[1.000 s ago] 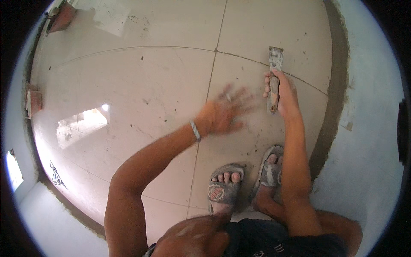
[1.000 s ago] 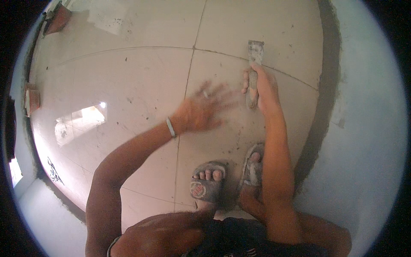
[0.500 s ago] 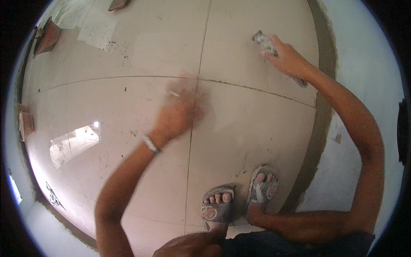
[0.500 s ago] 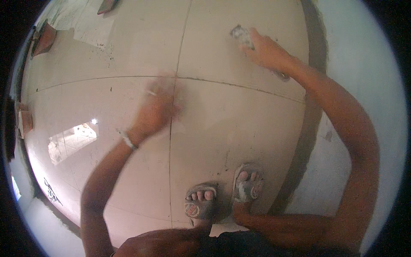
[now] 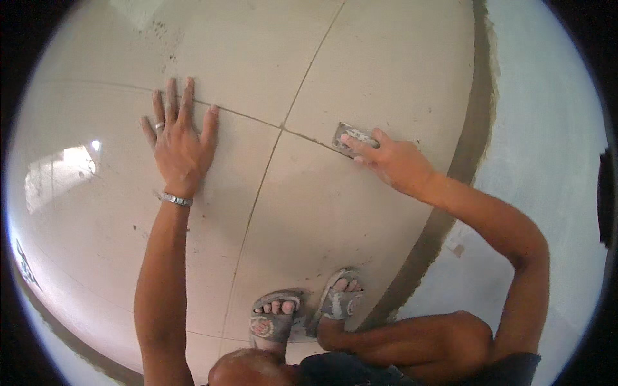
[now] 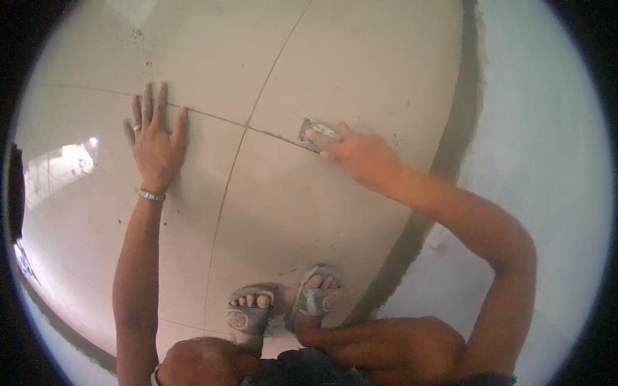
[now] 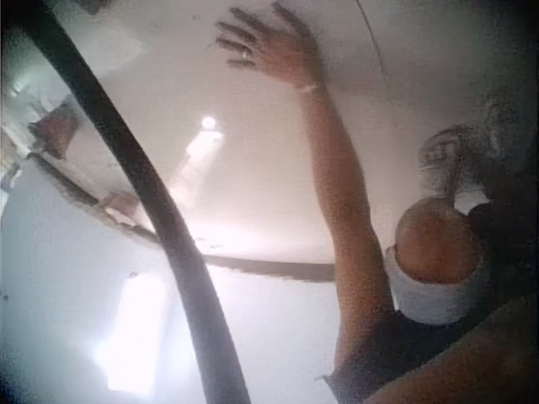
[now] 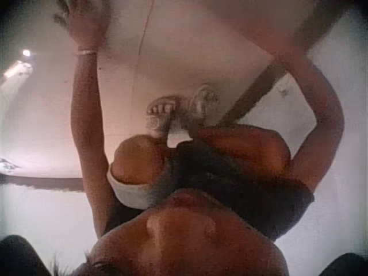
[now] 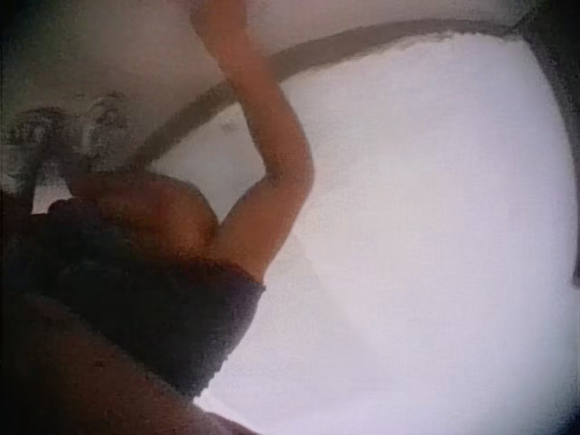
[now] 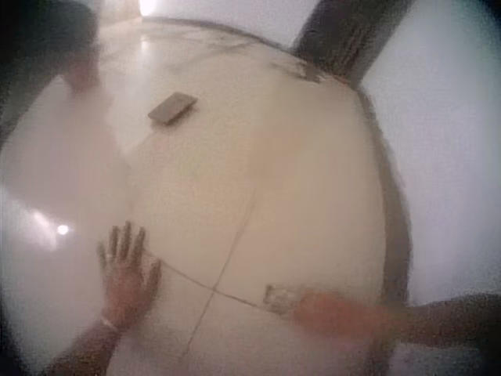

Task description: The person applies grout to the joints between floor tiles using a grout float and smooths the surface with a cloth. They repeatedly press the float into the seams and wipe away excess material from the tile surface.

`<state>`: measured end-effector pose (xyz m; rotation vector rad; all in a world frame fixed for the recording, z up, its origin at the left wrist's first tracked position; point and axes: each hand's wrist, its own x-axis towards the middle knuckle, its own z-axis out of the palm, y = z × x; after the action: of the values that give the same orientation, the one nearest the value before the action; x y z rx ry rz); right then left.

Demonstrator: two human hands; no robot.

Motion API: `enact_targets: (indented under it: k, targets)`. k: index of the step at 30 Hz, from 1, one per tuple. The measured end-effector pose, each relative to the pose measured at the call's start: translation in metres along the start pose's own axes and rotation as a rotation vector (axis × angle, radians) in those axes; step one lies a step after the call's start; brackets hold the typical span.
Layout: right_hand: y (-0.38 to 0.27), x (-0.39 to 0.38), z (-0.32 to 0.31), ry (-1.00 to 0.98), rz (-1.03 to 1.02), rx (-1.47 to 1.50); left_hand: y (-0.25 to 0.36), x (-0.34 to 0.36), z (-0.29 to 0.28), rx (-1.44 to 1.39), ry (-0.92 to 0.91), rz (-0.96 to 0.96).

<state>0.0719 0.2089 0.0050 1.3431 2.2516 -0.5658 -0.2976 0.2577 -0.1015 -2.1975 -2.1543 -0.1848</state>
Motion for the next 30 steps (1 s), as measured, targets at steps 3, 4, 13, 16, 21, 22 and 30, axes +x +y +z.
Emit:
enact_targets:
  k: [3,4,13,16,21,22,30]
  targets:
    - [-0.015,0.015,0.006,0.079,-0.016,0.028,0.001,0.001,-0.003,-0.008,-0.005,-0.018]
    - [-0.02,0.018,0.006,0.111,-0.015,0.034,0.002,0.001,-0.002,-0.008,-0.012,-0.023]
    - [-0.029,0.022,-0.008,0.115,-0.027,0.027,-0.003,0.007,-0.004,-0.04,0.018,-0.041]
    - [-0.032,0.029,-0.006,0.128,-0.029,0.059,0.0,0.004,-0.007,-0.026,-0.002,-0.054]
    - [-0.022,0.03,-0.009,0.121,-0.067,0.029,-0.001,0.01,-0.005,-0.051,-0.021,-0.07]
    - [-0.021,0.032,-0.01,0.118,-0.068,0.035,-0.001,0.012,-0.005,-0.053,-0.037,-0.079]
    - [-0.021,0.033,-0.004,0.126,-0.052,0.024,-0.005,0.006,-0.005,-0.102,-0.021,-0.077]
